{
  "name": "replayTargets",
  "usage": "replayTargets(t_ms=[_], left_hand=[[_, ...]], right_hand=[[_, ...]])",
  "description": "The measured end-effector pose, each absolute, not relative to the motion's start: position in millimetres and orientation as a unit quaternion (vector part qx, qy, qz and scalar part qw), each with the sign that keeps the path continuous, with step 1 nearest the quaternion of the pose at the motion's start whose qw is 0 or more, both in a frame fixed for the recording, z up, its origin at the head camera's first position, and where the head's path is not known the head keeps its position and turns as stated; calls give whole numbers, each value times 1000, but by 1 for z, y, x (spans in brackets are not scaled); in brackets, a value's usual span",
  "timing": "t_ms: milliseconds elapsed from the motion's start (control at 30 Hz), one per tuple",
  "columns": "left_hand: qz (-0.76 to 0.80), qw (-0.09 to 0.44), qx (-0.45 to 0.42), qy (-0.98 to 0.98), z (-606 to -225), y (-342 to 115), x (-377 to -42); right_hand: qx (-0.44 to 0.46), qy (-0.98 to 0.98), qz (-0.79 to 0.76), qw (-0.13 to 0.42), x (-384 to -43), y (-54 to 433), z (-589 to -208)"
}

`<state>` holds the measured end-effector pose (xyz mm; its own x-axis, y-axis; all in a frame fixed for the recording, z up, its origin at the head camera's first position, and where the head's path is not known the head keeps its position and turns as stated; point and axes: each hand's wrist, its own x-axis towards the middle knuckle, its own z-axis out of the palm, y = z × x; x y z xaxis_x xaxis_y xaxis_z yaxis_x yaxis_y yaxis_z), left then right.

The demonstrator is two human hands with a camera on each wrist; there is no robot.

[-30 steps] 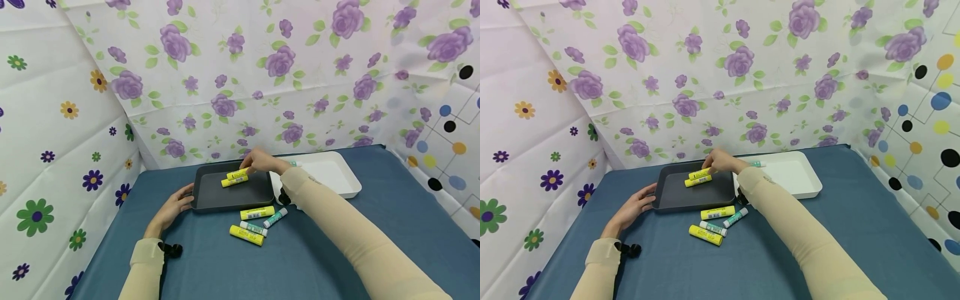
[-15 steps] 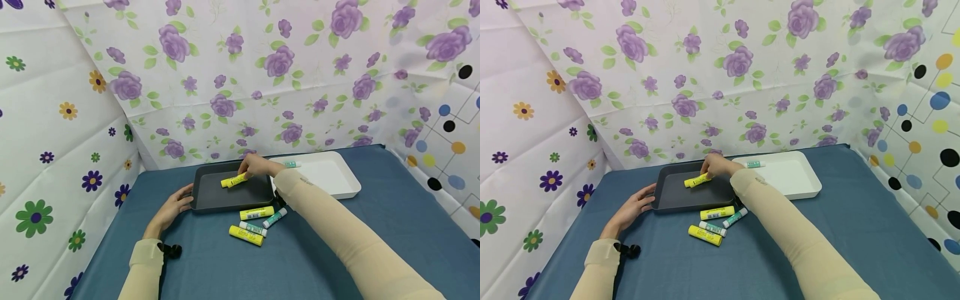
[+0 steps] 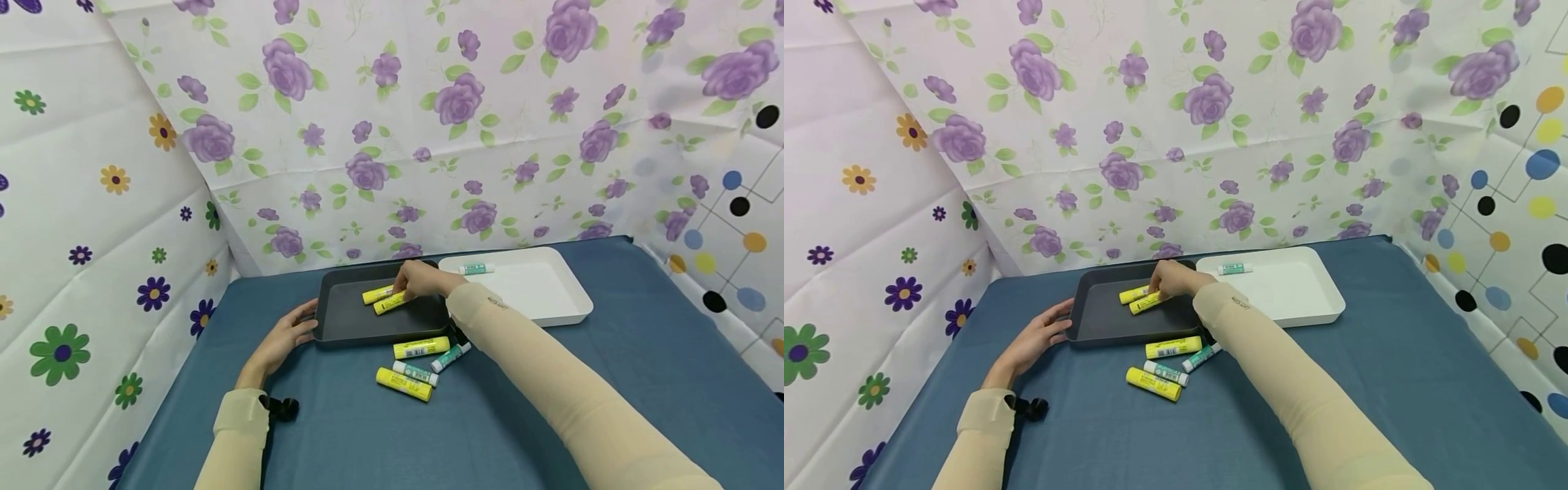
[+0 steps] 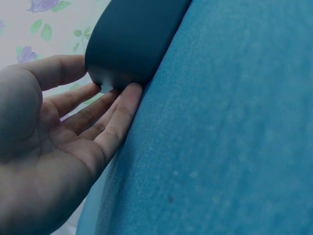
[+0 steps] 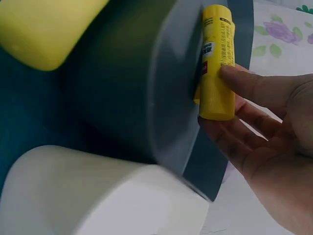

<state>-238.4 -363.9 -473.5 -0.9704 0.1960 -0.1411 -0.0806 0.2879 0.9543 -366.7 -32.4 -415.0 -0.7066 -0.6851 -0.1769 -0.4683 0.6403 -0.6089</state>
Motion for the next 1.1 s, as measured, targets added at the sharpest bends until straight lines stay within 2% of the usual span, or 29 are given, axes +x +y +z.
replayTargets(t_ms=[433, 867, 1100], left_hand=[[597, 117, 38, 793, -473, -361, -239], [597, 116, 37, 793, -473, -361, -239], [599, 116, 40, 791, -472, -362, -238]], right_hand=[[-325, 894, -257, 170, -365, -22, -425], [-348, 879, -288, 153, -369, -7, -404], [-353, 869, -296, 182, -368, 4, -401]])
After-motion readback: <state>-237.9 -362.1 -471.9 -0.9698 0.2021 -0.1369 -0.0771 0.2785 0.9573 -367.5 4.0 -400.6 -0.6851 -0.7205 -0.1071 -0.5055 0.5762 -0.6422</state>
